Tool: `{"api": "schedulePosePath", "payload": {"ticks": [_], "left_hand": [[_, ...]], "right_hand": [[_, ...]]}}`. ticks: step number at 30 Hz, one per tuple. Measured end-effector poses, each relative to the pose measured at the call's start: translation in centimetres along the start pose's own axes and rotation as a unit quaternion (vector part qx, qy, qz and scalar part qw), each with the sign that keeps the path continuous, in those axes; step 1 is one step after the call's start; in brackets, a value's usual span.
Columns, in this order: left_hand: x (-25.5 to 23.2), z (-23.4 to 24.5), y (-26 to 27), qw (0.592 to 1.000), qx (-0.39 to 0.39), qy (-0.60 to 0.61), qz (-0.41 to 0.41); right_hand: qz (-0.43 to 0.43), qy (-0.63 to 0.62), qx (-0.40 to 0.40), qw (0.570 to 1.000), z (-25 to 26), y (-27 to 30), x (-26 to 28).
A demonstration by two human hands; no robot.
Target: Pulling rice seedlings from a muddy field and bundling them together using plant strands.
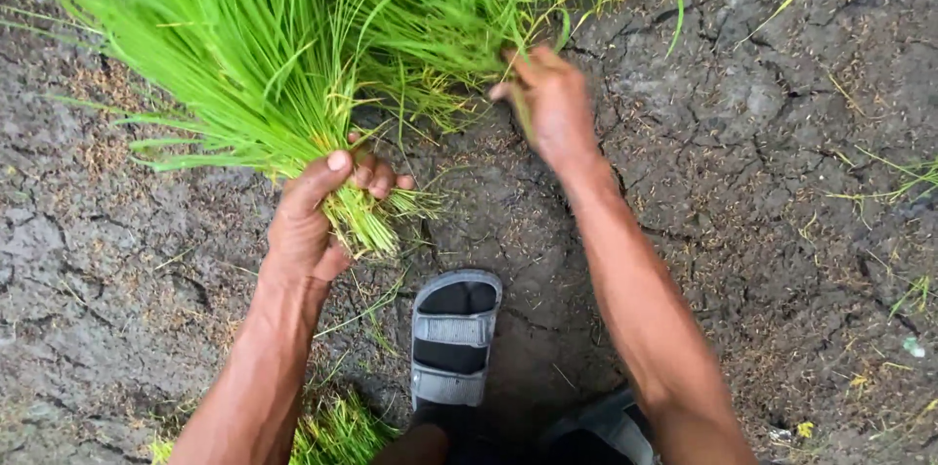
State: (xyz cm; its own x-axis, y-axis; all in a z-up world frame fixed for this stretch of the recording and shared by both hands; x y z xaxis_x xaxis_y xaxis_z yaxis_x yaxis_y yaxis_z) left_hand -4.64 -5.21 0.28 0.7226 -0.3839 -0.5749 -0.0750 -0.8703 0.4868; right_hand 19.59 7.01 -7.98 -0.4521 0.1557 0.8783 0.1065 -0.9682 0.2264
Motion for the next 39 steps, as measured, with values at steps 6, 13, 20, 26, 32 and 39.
{"api": "schedulePosePath", "payload": {"ticks": [6,13,20,26,32,39], "left_hand": [[0.4,-0.8,0.5,0.999,0.01,-0.031,0.007],[0.4,-1.4,0.3,0.999,-0.015,-0.041,0.0],[0.1,0.2,0.0,0.997,-0.015,-0.071,0.011],[0.2,-0.9,-0.1,0.997,-0.018,-0.068,0.016],[0.6,-0.8,-0.2,0.994,-0.066,-0.076,0.033],[1.1,-2.2,-1.0,0.989,-0.018,-0.119,0.083]], "right_hand": [[0.301,0.266,-0.051,0.914,-2.8,0.7,0.2],[0.352,0.263,-0.077,0.895,-3.8,1.2,-4.5],[0.269,0.132,0.0,0.954,-2.8,0.7,-4.0],[0.227,0.251,0.079,0.937,-3.5,-1.0,0.2],[0.343,0.224,0.032,0.912,-4.1,0.7,-1.8],[-0.006,-0.575,-0.045,0.817,-1.8,0.2,-7.7]]}}
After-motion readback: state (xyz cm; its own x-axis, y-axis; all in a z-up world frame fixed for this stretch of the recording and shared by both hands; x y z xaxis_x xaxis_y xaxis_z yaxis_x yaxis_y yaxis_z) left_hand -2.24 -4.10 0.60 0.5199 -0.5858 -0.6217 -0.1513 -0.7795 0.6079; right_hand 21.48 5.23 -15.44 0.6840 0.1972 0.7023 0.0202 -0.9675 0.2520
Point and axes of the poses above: each hand's wrist, its own y-axis away from the middle knuckle, its own z-axis out of the back of the hand, x = y × z, the point moved 2 cm from there along -y, towards the middle knuckle, and after that the axes turned 5 degrees about -y, right-handed, at the moved point
